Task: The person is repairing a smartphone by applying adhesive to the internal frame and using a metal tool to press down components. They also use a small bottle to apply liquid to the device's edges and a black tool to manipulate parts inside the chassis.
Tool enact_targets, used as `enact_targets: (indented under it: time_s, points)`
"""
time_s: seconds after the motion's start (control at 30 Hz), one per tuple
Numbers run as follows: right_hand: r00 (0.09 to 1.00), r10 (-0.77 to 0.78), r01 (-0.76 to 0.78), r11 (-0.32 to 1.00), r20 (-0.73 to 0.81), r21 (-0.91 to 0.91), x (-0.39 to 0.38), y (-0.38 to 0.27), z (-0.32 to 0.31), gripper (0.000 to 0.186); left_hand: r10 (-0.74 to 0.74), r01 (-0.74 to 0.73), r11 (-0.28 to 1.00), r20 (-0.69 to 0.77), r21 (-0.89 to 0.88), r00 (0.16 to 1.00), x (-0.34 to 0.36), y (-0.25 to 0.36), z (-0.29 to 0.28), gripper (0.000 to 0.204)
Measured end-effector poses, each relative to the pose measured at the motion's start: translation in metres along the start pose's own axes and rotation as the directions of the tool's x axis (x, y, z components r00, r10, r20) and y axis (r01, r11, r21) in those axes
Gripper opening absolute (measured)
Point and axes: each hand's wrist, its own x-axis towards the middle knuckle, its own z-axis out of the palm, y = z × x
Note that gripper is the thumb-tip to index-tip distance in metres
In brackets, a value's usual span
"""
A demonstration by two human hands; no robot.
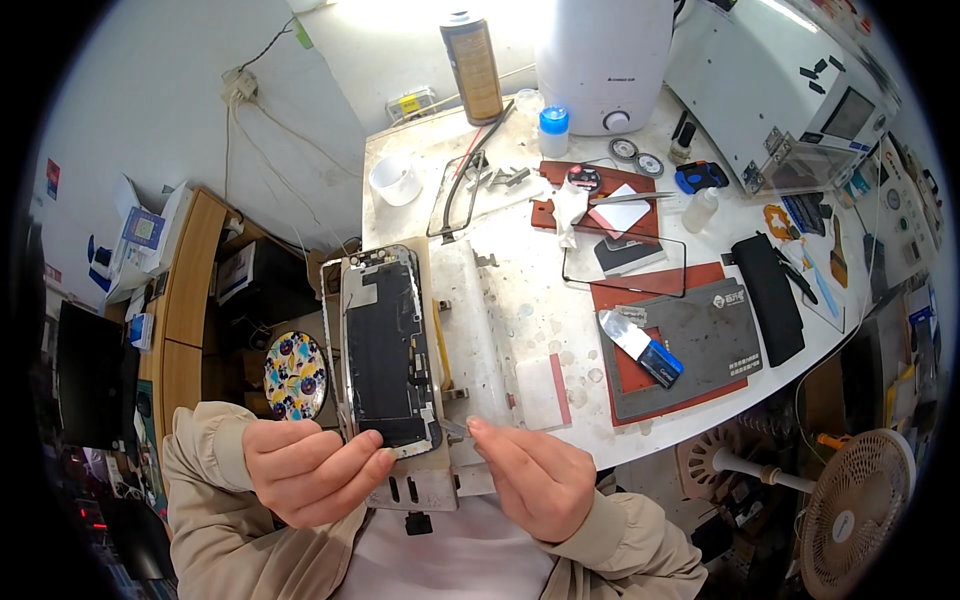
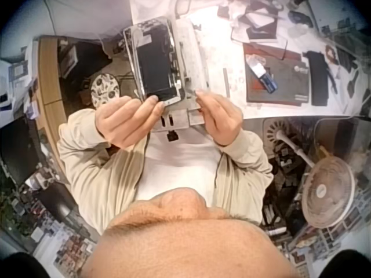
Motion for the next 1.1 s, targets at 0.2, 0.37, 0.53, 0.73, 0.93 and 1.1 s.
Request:
enact_targets:
  time_s: [0.2, 0.37, 0.53, 0.73, 0.93, 1.1]
  points:
    - [1.000, -0.005, 0.006, 0.999, 0.023, -0.045, 0.0011, -0.0026, -0.0018, 0.031, -0.014, 0.014, 1.000, 0.000, 0.009, 1.000, 0.0010, 0.0021, -0.0006, 0.012]
    - [1.000, 0.030, -0.030, 1.000, -0.003, 0.007, 0.0000, -0.0054, 0.0025, 0.032, -0.005, 0.005, 1.000, -0.007, 0.013, 1.000, 0.0007, 0.0016, 0.0005, 0.011]
    - [0.999, 0.036, -0.036, 0.999, 0.005, -0.001, -0.0006, -0.0058, 0.0017, 0.032, -0.011, 0.011, 1.000, -0.001, 0.009, 1.000, 0.0004, 0.0022, 0.0002, 0.011]
    - [0.999, 0.051, -0.051, 0.999, -0.007, 0.016, -0.0017, -0.0067, 0.0047, 0.033, -0.001, 0.001, 1.000, 0.000, 0.003, 1.000, 0.0009, 0.0012, 0.0001, 0.012]
    - [1.000, 0.030, -0.030, 0.999, -0.001, -0.042, -0.0011, -0.0074, 0.0030, 0.034, 0.001, -0.001, 1.000, -0.005, 0.004, 1.000, 0.0004, 0.0013, 0.0001, 0.013]
    - [0.999, 0.042, -0.042, 0.999, -0.031, 0.009, -0.0013, -0.0081, 0.0065, 0.034, 0.004, -0.004, 1.000, -0.004, 0.005, 1.000, -0.0006, 0.0015, 0.0004, 0.014]
